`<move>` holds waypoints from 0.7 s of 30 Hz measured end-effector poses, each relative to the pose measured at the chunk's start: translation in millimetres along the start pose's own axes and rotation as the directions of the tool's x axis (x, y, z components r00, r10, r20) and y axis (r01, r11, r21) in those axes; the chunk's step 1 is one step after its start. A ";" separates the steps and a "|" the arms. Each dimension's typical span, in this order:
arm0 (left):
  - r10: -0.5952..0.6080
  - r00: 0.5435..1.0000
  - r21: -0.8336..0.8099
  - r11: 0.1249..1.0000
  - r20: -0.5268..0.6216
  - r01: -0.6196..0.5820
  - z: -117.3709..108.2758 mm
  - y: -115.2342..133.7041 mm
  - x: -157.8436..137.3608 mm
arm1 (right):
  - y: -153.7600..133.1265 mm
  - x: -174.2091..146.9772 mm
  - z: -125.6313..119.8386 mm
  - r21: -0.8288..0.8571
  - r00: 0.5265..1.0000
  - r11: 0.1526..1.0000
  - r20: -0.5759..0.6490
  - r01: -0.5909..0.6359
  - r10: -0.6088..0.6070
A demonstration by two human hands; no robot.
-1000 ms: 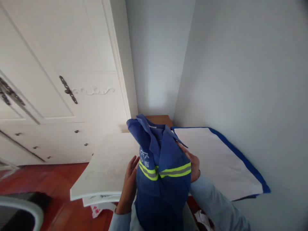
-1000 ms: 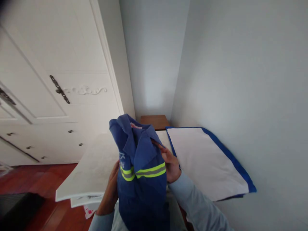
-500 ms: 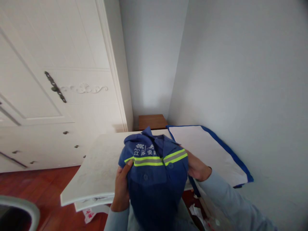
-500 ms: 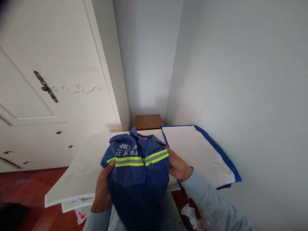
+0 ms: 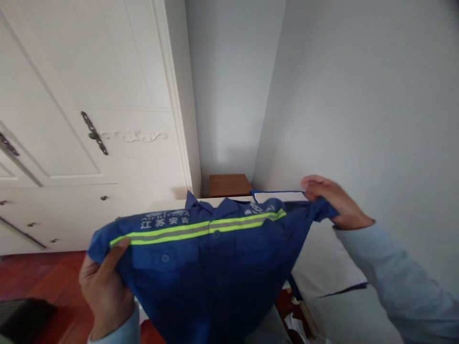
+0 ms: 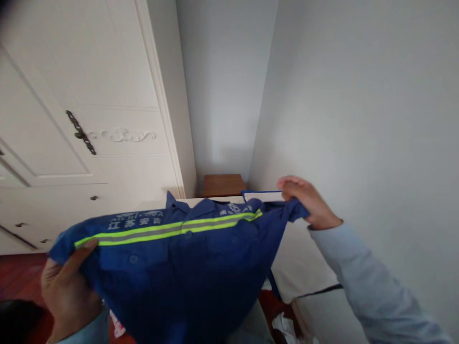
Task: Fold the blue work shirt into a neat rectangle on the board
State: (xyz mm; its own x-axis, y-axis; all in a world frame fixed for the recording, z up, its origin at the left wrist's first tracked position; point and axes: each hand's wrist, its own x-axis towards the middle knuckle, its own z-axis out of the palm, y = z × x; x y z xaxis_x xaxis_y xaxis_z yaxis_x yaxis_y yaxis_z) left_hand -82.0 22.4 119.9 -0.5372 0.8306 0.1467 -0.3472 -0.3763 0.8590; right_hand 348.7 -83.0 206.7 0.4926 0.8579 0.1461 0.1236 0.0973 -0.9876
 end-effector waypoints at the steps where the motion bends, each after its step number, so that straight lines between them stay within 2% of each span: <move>1: 0.090 0.996 0.005 0.996 0.003 -0.090 2.9 -1.5 13.0 | -14.0 11.2 -11.1 -0.015 0.984 0.995 -0.149 0.095 -0.096; 2: 0.163 0.987 0.013 0.987 0.010 -0.163 6.4 -5.6 26.2 | -26.3 22.1 -20.4 -0.066 0.934 0.976 -0.284 0.206 -0.217; 3: 0.218 0.975 0.039 0.975 0.029 -0.219 10.3 -12.1 39.1 | -36.1 32.8 -28.0 -0.145 0.854 0.939 -0.390 0.312 -0.344; 4: 0.256 0.965 0.092 0.961 0.052 -0.260 14.3 -20.7 51.5 | -42.8 43.3 -34.2 -0.262 0.752 0.878 -0.454 0.401 -0.479; 5: 0.295 0.953 0.179 0.936 0.067 -0.302 18.4 -30.9 62.7 | -46.0 53.6 -39.2 -0.400 0.646 0.797 -0.469 0.453 -0.602; 6: 0.352 0.932 0.289 0.886 0.086 -0.362 22.1 -42.4 72.5 | -45.5 63.6 -43.3 -0.542 0.573 0.708 -0.432 0.453 -0.696; 7: 0.404 0.904 0.412 0.806 0.142 -0.425 25.2 -54.8 80.4 | -41.2 73.3 -46.5 -0.675 0.570 0.618 -0.342 0.404 -0.747; 8: 0.424 0.873 0.530 0.696 0.241 -0.484 27.1 -68.0 86.5 | -33.4 82.3 -48.9 -0.784 0.638 0.522 -0.218 0.336 -0.739; 9: 0.378 0.848 0.631 0.567 0.373 -0.530 27.6 -81.7 90.6 | -22.5 90.3 -50.4 -0.860 0.747 0.425 -0.080 0.283 -0.660; 10: 0.257 0.821 0.701 0.429 0.510 -0.570 26.2 -95.7 92.9 | -9.1 96.8 -50.9 -0.903 0.856 0.343 0.052 0.260 -0.514; 11: 0.109 0.796 0.743 0.302 0.596 -0.598 23.0 -109.6 93.7 | 6.3 101.5 -50.6 -0.919 0.927 0.289 0.165 0.268 -0.336; 12: -0.028 0.775 0.764 0.196 0.631 -0.615 17.9 -123.3 93.3 | 22.8 104.2 -49.6 -0.918 0.952 0.267 0.257 0.295 -0.167; 14: -0.199 0.734 0.757 0.076 0.649 -0.649 4.3 -148.2 90.5 | 56.8 103.8 -45.7 -0.901 0.922 0.273 0.375 0.338 0.095; 16: -0.270 0.674 0.713 0.079 0.688 -0.696 -9.3 -167.9 87.2 | 87.7 98.7 -39.9 -0.895 0.847 0.266 0.430 0.357 0.312; 18: -0.300 0.564 0.626 0.181 0.770 -0.759 -18.3 -179.8 84.9 | 111.7 93.7 -31.5 -0.894 0.773 0.242 0.447 0.376 0.450; 19: -0.289 0.504 0.573 0.249 0.814 -0.781 -20.4 -182.5 84.5 | 120.5 92.5 -26.1 -0.892 0.753 0.232 0.451 0.388 0.479; 20: -0.256 0.455 0.518 0.310 0.853 -0.797 -21.2 -183.3 84.7 | 127.0 92.5 -19.9 -0.889 0.748 0.225 0.457 0.398 0.480; 21: -0.204 0.427 0.473 0.355 0.881 -0.807 -20.9 -182.5 85.5 | 131.5 93.7 -12.9 -0.884 0.755 0.225 0.467 0.410 0.461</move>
State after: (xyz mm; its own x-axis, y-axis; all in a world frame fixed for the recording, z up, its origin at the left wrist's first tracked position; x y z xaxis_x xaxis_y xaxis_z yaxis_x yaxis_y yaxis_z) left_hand -80.7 153.5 -34.5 0.5190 0.7928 0.3196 0.6736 -0.6095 0.4181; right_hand 422.2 3.7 91.3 0.0267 0.9280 -0.3717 0.9912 -0.0728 -0.1107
